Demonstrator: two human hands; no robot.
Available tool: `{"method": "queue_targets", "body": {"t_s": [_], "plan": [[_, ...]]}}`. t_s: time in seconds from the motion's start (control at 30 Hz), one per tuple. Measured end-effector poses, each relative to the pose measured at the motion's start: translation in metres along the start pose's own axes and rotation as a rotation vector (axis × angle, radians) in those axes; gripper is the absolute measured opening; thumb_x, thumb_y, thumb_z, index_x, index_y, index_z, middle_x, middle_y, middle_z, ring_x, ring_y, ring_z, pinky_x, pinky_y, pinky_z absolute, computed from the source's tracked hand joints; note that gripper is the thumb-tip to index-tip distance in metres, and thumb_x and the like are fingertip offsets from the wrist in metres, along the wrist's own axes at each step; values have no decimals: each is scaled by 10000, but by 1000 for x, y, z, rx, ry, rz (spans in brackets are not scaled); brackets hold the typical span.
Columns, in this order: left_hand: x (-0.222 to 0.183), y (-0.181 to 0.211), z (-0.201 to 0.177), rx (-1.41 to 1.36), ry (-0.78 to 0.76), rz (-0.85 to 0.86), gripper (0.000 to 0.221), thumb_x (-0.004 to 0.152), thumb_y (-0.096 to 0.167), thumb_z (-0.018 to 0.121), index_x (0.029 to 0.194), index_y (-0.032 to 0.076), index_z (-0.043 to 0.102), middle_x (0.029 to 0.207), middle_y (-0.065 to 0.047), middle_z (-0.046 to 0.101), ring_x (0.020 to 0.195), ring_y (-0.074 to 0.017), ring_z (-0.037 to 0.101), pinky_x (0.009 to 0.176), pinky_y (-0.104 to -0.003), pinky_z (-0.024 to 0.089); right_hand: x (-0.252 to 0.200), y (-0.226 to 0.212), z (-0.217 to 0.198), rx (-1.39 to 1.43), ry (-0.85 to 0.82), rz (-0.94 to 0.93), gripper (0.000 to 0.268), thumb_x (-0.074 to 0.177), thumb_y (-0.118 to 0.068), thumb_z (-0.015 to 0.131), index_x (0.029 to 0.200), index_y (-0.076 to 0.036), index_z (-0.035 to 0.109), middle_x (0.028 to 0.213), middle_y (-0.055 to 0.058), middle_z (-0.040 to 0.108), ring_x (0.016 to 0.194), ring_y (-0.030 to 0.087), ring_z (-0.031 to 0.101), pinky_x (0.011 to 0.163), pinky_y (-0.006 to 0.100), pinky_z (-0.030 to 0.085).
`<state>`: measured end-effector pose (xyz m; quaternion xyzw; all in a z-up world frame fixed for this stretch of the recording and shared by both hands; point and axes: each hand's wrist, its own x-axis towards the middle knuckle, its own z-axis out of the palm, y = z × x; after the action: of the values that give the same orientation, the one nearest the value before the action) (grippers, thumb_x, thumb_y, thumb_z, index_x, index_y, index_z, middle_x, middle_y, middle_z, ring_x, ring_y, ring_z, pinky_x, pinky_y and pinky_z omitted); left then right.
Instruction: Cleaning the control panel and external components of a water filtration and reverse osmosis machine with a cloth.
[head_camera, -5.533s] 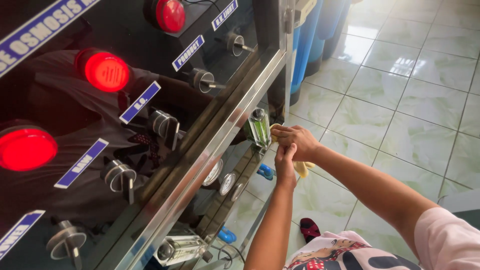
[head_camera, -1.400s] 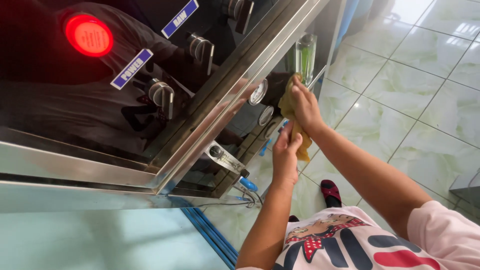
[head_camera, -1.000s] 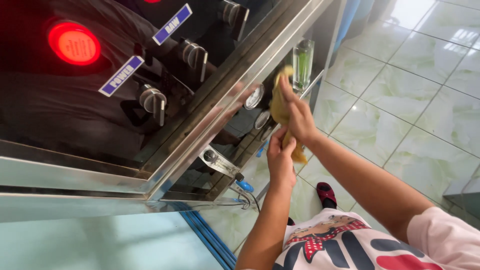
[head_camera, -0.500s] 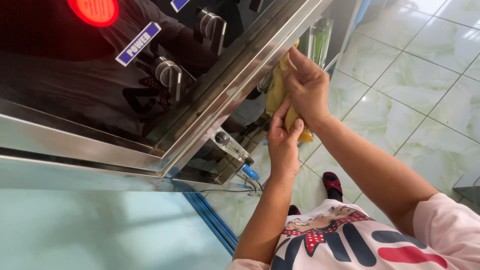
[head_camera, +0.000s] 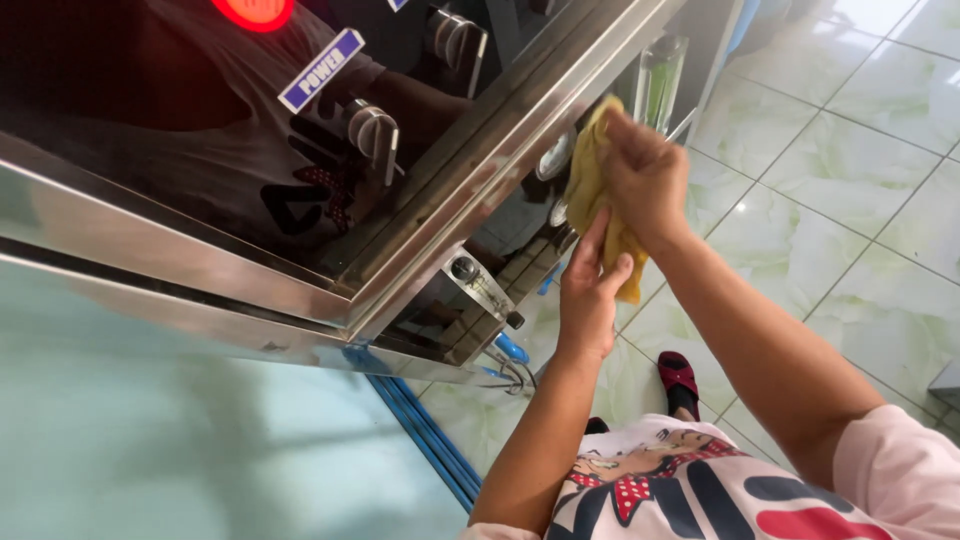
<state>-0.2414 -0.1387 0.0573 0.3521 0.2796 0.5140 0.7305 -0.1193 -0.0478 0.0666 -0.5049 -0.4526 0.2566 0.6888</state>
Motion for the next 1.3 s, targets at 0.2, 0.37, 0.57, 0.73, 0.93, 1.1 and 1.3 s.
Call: {"method": "queue_targets", "body": {"t_s": [0.2,0.37,0.57,0.73,0.93,1.1,1.3], "plan": [[9,21,13,20,-181,149,693,978,-43,579,1623,43,341,1633,-99,394,1450,-175,410,1219,-317,317,3,-30,17,147,56,-224,269,1037,21,662,1302,19,707,1226,93,745,1098,110,706,973,280,610],[22,-29,-28,125,-79,101,695,962,4,571,1613,-2,327,1686,-116,339,1533,-186,322,1235,-313,244,-15,93,13,-294,287,-115,261,933,-7,679,1189,-39,719,1077,112,628,812,183,673,725,310,548],[28,-7,-3,20,-17,-65,725,946,24,595,1608,43,300,1660,-117,347,1505,-203,338,1208,-336,264,1,85,-2,-459,154,80,208,956,-61,654,1148,-26,727,1039,134,624,905,240,647,827,342,523],[53,11,28,3,-164,59,738,954,21,591,1625,22,283,1684,-117,318,1520,-193,324,1219,-333,262,30,-17,-1,-339,154,-242,322,985,-59,631,1305,-34,661,1142,142,607,976,281,654,856,359,533],[79,-19,15,-17,-158,34,779,955,47,606,1634,11,226,1688,-139,304,1511,-215,331,1210,-339,260,25,30,-6,-547,143,-283,344,949,-30,582,1282,-57,663,1244,179,592,1000,386,656,808,433,544],[91,-46,8,-4,-22,-107,845,937,104,608,1641,67,141,1661,-132,300,1499,-223,336,1191,-345,268,18,111,-28,-733,1,-63,161,938,-114,641,1077,-42,678,1220,197,581,990,415,639,804,468,538],[104,-16,48,-49,-121,-44,846,962,182,630,1636,0,153,1672,-178,322,1494,-269,365,1197,-392,288,48,23,-32,-612,71,-230,120,963,-118,650,1060,-53,678,1128,171,595,1014,398,640,859,446,539]]}}
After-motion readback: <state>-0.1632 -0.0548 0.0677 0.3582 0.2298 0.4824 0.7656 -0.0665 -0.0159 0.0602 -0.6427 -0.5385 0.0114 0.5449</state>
